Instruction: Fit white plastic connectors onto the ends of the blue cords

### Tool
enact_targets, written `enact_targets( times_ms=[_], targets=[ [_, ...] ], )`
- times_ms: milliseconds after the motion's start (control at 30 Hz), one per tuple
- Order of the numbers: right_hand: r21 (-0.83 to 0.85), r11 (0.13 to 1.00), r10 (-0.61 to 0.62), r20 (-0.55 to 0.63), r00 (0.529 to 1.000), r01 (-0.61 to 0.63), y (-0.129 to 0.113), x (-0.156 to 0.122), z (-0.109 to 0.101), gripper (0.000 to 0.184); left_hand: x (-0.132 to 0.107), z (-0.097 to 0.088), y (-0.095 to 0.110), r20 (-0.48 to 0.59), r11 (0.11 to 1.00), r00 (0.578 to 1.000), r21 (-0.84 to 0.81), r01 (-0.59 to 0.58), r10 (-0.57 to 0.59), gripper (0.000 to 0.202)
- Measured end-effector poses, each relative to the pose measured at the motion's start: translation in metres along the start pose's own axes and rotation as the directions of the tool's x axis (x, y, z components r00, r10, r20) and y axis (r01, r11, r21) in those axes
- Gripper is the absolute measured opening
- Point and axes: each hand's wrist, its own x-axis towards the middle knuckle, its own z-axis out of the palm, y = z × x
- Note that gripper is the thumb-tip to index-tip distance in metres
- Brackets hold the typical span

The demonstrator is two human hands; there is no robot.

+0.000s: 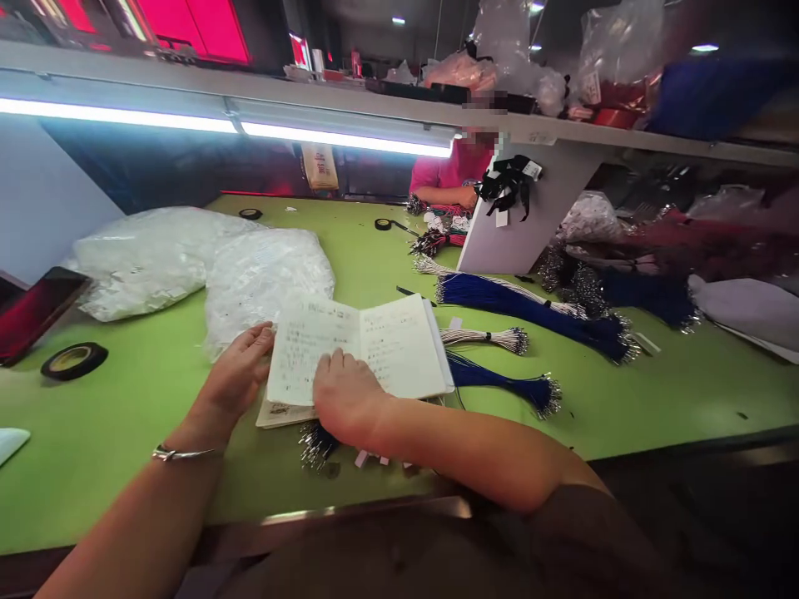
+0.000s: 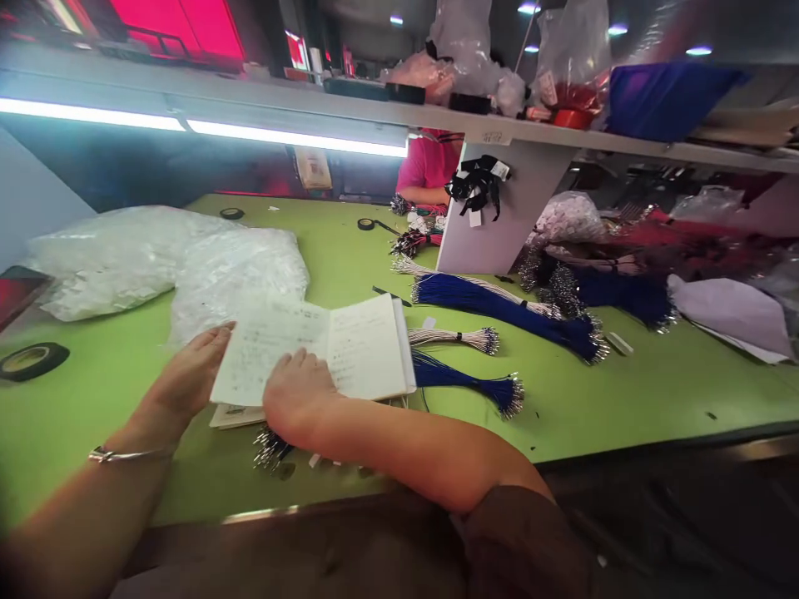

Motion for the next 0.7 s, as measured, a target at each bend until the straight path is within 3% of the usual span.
enact_targets(
  times_ms=[67,133,233,400,533,600,700],
  targets=[
    [0.013,0.998,-0.067,0.097,0.993,0.067,0.002,-0.001,0.012,0.067,-0.001,0.002,0.000,-0.055,0.999,0.998,-0.039,0.019,-0.021,0.036],
    [0.030,0.995,-0.103,0.117,0.988,0.100,0.010,-0.005,0.020,0.084,0.001,0.001,-0.001,-0.060,0.997,0.998,-0.075,0.026,-0.030,0.037],
    [0.005,1.000,-0.019,0.131,0.991,0.018,0.022,-0.010,0.020,0.103,0.005,-0.006,-0.001,0.014,0.994,1.000,-0.107,0.025,-0.023,0.047],
    [-0.044,0.999,0.026,0.076,0.997,-0.023,0.023,-0.014,0.016,0.089,-0.006,-0.009,0.009,0.121,0.925,0.989,-0.380,-0.030,0.082,0.051],
    [-0.036,0.995,0.092,-0.042,0.995,-0.094,0.022,-0.013,0.027,0.100,-0.020,-0.001,0.011,0.292,0.839,0.948,-0.542,0.053,0.129,0.053],
    [0.027,0.996,0.083,-0.111,0.990,-0.081,0.026,-0.015,0.031,0.089,-0.024,0.002,0.009,0.340,0.815,0.931,-0.572,0.095,0.130,0.051],
    [0.217,0.976,0.058,-0.250,0.967,-0.002,0.045,-0.024,0.021,0.058,-0.024,0.001,0.009,0.350,0.816,0.929,-0.568,0.106,0.123,0.039]
  ],
)
